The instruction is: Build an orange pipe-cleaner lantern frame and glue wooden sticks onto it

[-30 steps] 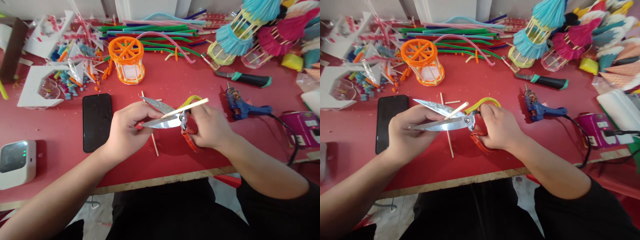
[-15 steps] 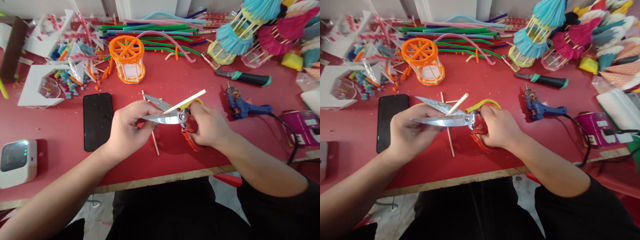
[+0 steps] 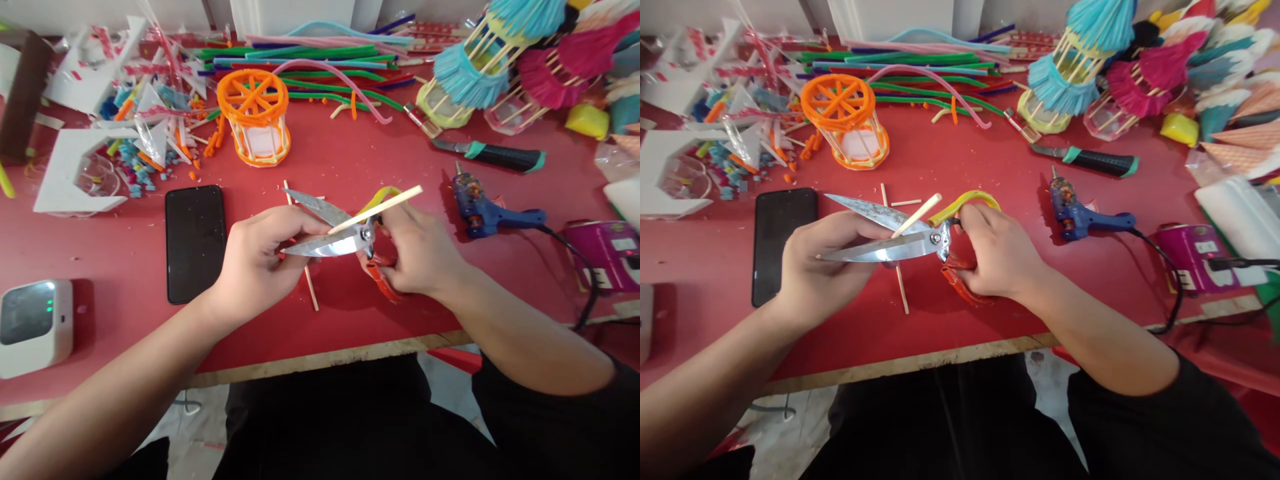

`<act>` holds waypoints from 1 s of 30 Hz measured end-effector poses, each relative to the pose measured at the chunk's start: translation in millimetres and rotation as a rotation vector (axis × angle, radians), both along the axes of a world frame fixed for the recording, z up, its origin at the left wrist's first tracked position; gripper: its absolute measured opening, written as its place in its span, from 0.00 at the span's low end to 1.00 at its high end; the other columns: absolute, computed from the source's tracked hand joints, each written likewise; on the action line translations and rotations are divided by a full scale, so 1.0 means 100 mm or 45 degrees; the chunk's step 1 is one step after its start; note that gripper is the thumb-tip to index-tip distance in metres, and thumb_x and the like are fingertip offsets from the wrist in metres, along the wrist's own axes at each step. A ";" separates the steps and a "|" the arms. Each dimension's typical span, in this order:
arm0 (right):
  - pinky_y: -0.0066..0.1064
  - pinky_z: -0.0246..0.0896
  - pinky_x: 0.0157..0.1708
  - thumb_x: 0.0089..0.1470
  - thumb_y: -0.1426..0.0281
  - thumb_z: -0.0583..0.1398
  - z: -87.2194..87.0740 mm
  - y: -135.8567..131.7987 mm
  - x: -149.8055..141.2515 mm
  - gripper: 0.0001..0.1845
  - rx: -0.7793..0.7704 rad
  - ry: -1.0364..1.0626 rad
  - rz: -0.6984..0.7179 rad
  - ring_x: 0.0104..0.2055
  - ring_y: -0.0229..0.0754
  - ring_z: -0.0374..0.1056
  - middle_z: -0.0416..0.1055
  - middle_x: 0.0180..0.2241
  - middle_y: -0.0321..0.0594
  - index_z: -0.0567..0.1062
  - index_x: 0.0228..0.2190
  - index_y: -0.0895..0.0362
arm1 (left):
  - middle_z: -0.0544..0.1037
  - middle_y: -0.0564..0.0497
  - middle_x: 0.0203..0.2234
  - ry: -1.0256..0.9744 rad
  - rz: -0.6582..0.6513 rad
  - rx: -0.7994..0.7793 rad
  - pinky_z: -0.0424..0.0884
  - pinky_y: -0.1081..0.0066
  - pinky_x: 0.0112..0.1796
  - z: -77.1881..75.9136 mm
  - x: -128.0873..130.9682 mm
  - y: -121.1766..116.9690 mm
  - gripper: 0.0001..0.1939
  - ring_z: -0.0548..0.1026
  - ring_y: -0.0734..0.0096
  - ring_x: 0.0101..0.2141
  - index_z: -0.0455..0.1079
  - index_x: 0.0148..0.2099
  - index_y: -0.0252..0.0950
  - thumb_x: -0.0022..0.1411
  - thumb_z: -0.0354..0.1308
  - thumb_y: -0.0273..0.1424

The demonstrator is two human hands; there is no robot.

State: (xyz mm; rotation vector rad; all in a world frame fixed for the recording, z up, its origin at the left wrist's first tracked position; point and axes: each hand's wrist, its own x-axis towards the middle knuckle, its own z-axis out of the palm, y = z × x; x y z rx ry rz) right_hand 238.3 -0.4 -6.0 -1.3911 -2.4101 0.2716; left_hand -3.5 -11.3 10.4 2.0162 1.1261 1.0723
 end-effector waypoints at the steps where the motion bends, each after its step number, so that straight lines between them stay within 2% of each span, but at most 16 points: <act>1: 0.37 0.59 0.28 0.44 0.63 0.58 0.00 0.00 0.00 0.14 -0.003 -0.002 -0.005 0.30 0.48 0.65 0.68 0.29 0.41 0.59 0.32 0.51 | 0.81 0.54 0.26 -0.003 -0.002 0.001 0.78 0.66 0.31 0.00 0.00 0.00 0.11 0.79 0.66 0.26 0.76 0.36 0.44 0.58 0.59 0.22; 4: 0.37 0.57 0.28 0.43 0.64 0.58 -0.01 -0.01 0.01 0.14 -0.006 -0.023 -0.028 0.29 0.48 0.66 0.67 0.28 0.41 0.57 0.31 0.51 | 0.81 0.54 0.27 -0.023 -0.020 0.047 0.78 0.68 0.31 -0.01 0.01 0.01 0.12 0.79 0.68 0.27 0.76 0.35 0.43 0.57 0.58 0.20; 8: 0.37 0.52 0.25 0.39 0.62 0.59 -0.01 -0.02 0.02 0.20 -0.060 -0.061 -0.049 0.26 0.48 0.63 0.64 0.26 0.40 0.53 0.29 0.50 | 0.81 0.54 0.28 -0.043 -0.066 0.107 0.77 0.70 0.30 0.00 0.01 0.02 0.15 0.79 0.70 0.28 0.74 0.35 0.41 0.55 0.55 0.16; 13: 0.36 0.50 0.23 0.39 0.63 0.59 0.02 -0.02 -0.01 0.20 -0.101 -0.089 -0.086 0.23 0.46 0.61 0.63 0.24 0.39 0.50 0.28 0.50 | 0.81 0.54 0.27 -0.048 -0.032 0.077 0.77 0.72 0.29 -0.01 0.03 0.02 0.13 0.79 0.71 0.28 0.74 0.34 0.40 0.56 0.55 0.17; 17: 0.36 0.50 0.23 0.39 0.63 0.59 0.03 -0.01 -0.02 0.20 -0.095 -0.089 -0.098 0.23 0.45 0.61 0.64 0.23 0.39 0.51 0.28 0.50 | 0.84 0.51 0.34 -0.076 0.037 0.084 0.79 0.71 0.32 -0.02 0.05 0.01 0.09 0.81 0.69 0.32 0.76 0.38 0.40 0.60 0.58 0.21; 20: 0.35 0.50 0.23 0.39 0.63 0.58 0.01 0.00 -0.01 0.19 -0.030 -0.073 -0.074 0.24 0.45 0.61 0.64 0.24 0.39 0.51 0.28 0.50 | 0.84 0.50 0.37 -0.029 0.071 0.125 0.79 0.69 0.34 -0.03 0.03 0.02 0.09 0.82 0.67 0.34 0.78 0.38 0.41 0.59 0.61 0.21; 25: 0.35 0.52 0.24 0.40 0.65 0.57 -0.04 0.00 0.01 0.17 0.181 -0.058 -0.029 0.26 0.44 0.63 0.65 0.26 0.39 0.53 0.29 0.50 | 0.83 0.53 0.32 0.026 0.018 0.229 0.76 0.77 0.32 -0.04 0.00 0.04 0.15 0.81 0.73 0.32 0.79 0.37 0.37 0.54 0.59 0.14; 30: 0.37 0.59 0.28 0.43 0.65 0.57 -0.05 -0.01 0.01 0.14 0.219 -0.049 0.037 0.31 0.47 0.65 0.68 0.30 0.42 0.59 0.33 0.52 | 0.84 0.53 0.36 0.048 -0.052 0.310 0.77 0.77 0.35 -0.04 0.00 0.04 0.14 0.82 0.74 0.34 0.79 0.39 0.39 0.59 0.57 0.16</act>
